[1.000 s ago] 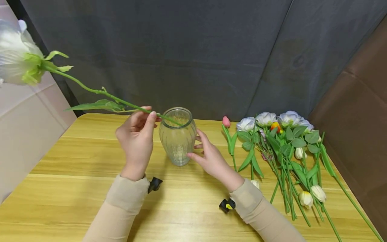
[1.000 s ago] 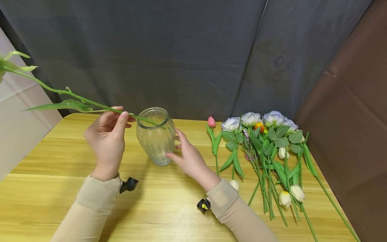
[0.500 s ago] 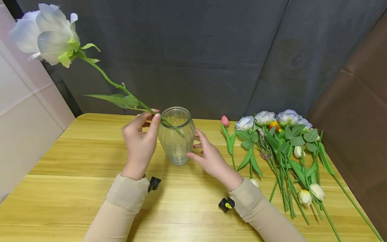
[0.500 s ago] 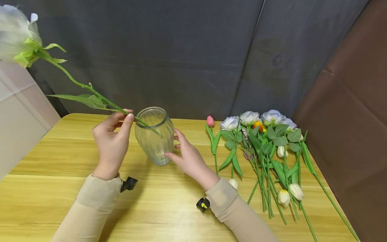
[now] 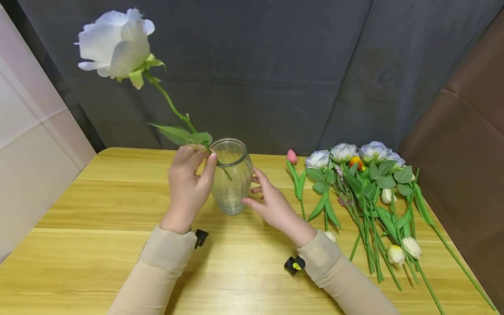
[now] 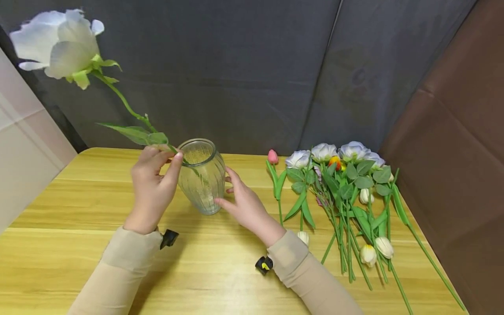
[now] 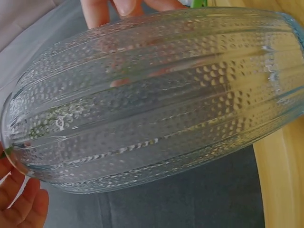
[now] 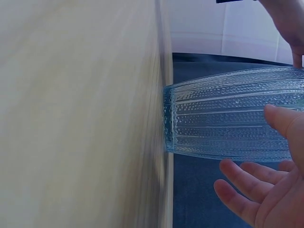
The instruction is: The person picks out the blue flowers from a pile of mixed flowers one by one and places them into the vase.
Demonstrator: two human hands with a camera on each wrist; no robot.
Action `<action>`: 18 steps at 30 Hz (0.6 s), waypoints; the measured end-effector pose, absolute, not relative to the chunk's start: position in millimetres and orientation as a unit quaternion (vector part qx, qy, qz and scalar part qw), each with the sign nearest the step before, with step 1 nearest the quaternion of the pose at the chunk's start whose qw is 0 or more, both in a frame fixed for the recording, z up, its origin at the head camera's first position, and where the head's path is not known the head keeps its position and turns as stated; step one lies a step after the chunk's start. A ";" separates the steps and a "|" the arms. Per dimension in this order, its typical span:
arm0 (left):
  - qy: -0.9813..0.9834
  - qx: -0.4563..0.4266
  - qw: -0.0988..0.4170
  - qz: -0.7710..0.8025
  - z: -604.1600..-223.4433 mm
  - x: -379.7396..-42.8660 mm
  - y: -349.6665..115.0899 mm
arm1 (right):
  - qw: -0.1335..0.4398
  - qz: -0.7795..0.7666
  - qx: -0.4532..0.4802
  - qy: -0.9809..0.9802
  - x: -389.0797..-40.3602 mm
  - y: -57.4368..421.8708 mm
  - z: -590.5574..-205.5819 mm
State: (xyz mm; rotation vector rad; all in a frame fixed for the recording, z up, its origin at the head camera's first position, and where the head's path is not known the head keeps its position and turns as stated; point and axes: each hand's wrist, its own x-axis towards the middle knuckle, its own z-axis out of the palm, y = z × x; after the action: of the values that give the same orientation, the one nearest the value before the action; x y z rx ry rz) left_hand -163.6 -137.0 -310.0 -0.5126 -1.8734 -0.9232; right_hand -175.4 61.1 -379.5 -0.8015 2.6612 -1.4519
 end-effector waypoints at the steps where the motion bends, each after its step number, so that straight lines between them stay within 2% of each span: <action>1: -0.763 -0.213 0.481 -0.376 -310.8 -164.5 -136.5 | 0.003 -0.463 -0.256 0.849 -175.4 61.2 -379.4; 9: -0.750 -0.212 0.504 -0.372 -315.8 -167.8 -134.1 | -0.001 -0.457 -0.253 0.853 -173.6 61.8 -378.1; 18: -0.765 -0.214 0.488 -0.361 -320.5 -168.5 -135.3 | -0.003 -0.453 -0.252 0.855 -173.1 62.6 -377.5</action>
State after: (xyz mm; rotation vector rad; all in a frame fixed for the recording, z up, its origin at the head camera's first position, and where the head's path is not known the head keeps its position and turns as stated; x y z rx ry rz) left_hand -168.5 -135.3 -320.5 -0.5196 -1.8600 -0.8776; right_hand -173.1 62.6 -377.5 -0.7941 2.6917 -1.4260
